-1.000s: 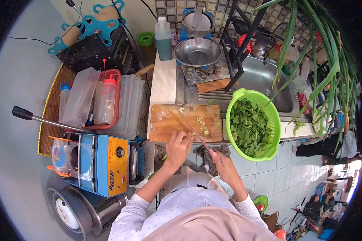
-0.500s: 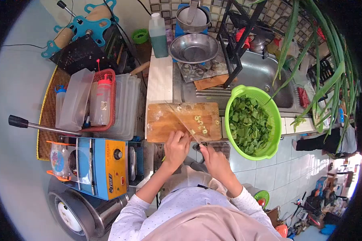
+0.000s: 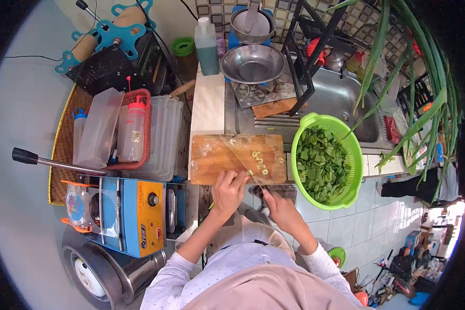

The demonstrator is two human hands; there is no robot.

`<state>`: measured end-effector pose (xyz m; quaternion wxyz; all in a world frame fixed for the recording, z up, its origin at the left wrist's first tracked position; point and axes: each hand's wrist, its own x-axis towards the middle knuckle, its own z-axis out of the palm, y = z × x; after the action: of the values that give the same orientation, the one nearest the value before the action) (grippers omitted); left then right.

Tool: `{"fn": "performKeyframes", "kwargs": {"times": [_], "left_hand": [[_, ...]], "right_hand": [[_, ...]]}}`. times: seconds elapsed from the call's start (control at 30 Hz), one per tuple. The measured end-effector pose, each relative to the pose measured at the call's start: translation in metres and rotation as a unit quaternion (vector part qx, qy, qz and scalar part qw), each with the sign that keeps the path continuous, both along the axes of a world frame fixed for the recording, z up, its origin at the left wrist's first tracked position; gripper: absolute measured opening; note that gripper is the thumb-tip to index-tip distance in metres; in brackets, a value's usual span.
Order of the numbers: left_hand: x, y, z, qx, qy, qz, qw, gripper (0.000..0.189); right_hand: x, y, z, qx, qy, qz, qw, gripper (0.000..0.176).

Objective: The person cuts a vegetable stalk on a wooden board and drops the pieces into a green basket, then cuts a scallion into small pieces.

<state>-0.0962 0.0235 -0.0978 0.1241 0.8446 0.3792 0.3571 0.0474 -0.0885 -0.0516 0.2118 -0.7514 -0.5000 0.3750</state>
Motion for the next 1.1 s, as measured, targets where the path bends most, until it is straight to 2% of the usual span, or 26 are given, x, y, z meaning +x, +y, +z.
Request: {"fn": "performKeyframes", "kwargs": {"times": [0.17, 0.23, 0.33, 0.37, 0.4, 0.47, 0.5, 0.73, 0.8, 1.1], "left_hand": [[0.005, -0.006, -0.003, 0.003, -0.026, 0.002, 1.0, 0.018], [0.006, -0.008, -0.003, 0.011, -0.03, 0.004, 0.999, 0.019], [0.001, -0.004, 0.0, -0.018, -0.03, 0.015, 0.999, 0.019], [-0.002, -0.001, 0.001, -0.014, -0.023, 0.024, 0.999, 0.019], [-0.002, 0.0, 0.001, -0.011, -0.016, 0.032, 0.999, 0.018], [0.0, -0.003, 0.003, -0.01, -0.008, 0.03, 0.999, 0.019], [-0.001, -0.005, 0.004, -0.007, 0.004, 0.025, 1.0, 0.021], [-0.008, -0.004, 0.011, -0.028, 0.017, 0.022, 0.999, 0.024], [-0.008, -0.001, 0.007, -0.044, -0.022, 0.029, 0.998, 0.022], [-0.002, -0.004, 0.007, -0.02, -0.019, 0.057, 0.998, 0.013]], "right_hand": [[0.002, 0.004, -0.008, -0.033, -0.003, -0.011, 0.999, 0.049], [0.001, 0.017, -0.023, 0.048, -0.016, 0.01, 0.999, 0.049], [0.001, 0.008, -0.012, 0.034, -0.014, 0.005, 0.999, 0.048], [0.003, 0.0, -0.001, 0.077, -0.041, 0.052, 0.995, 0.049], [0.007, -0.005, 0.002, 0.078, -0.044, 0.055, 0.994, 0.049], [0.013, -0.015, 0.007, -0.02, 0.001, -0.031, 0.999, 0.049], [0.013, -0.015, 0.013, -0.03, 0.021, -0.041, 0.998, 0.05], [0.003, -0.019, 0.011, 0.035, 0.011, -0.059, 0.998, 0.046], [0.001, -0.021, 0.012, 0.052, 0.024, -0.057, 0.997, 0.041], [0.003, -0.025, 0.011, 0.026, 0.012, -0.038, 0.999, 0.042]]}}
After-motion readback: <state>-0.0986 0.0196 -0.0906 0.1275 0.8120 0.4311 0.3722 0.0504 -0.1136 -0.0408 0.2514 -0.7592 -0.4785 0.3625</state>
